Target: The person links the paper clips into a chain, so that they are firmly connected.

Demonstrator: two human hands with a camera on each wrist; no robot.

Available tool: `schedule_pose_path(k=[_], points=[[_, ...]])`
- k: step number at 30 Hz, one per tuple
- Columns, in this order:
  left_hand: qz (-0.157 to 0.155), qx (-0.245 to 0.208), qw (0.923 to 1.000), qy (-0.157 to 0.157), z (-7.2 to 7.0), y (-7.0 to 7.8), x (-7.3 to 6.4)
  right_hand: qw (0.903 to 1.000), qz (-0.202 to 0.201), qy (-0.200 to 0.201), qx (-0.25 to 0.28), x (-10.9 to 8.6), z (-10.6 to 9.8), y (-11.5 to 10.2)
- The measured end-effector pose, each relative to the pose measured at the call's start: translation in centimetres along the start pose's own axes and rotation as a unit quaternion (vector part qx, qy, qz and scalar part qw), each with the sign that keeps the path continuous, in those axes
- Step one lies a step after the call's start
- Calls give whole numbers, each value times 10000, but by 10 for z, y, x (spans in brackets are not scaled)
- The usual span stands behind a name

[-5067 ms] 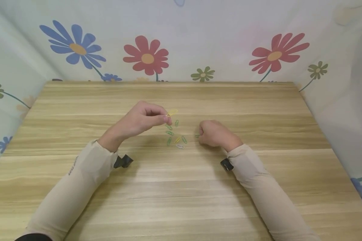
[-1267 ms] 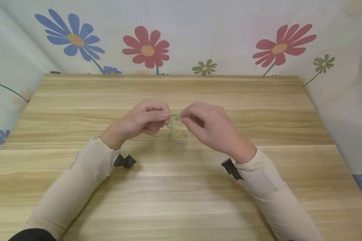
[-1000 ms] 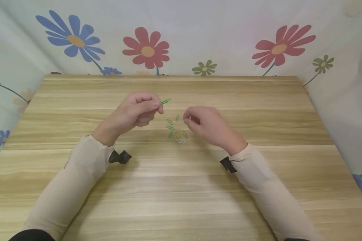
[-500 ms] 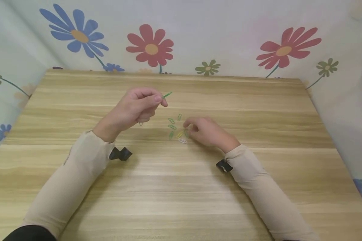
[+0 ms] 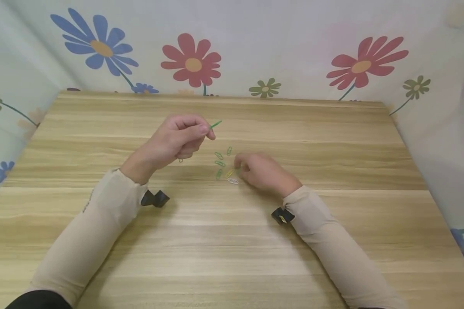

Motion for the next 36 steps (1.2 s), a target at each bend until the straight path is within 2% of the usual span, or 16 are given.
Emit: schedule_pose_path(k=[7,10,13,17,20,25,28,31,36], points=[[80,48,9999,76,0,-2,-1,9988,11,303,386,0,-7,2],[116,108,9999,59,1,-4,-1,9957,186,418,808,-2,-12,4],[116,268,9996,42,2,-6,-1,9872,374,492,1472,-5,-18,4],[61,570,9984,29,4,-9,-1,9638,384,646,2557,-9,-26,0],[38,851,9964,1,7,-10,-2,9387,146,788,3352,-13,-33,-7],[108,1213,9925,-48,13,-10,0,8966,-414,1134,4262,-20,-45,-22],[80,1315,9912,-92,16,-9,1,8769,-776,1327,4554,-24,-51,-31],[54,1438,9895,-136,18,-9,3,8657,-1017,1446,4682,-29,-55,-37],[21,1545,9879,-162,20,-7,5,8590,-1203,1603,4712,-35,-62,-44]])
Point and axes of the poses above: each hand's wrist, its own x-axis towards the middle knuckle, its own z-axis out of the palm, y = z × x, the point moved 6 cm from there along x, towards the middle knuckle, and after that the axes turned 5 degrees about x, right-handed, at the moved point
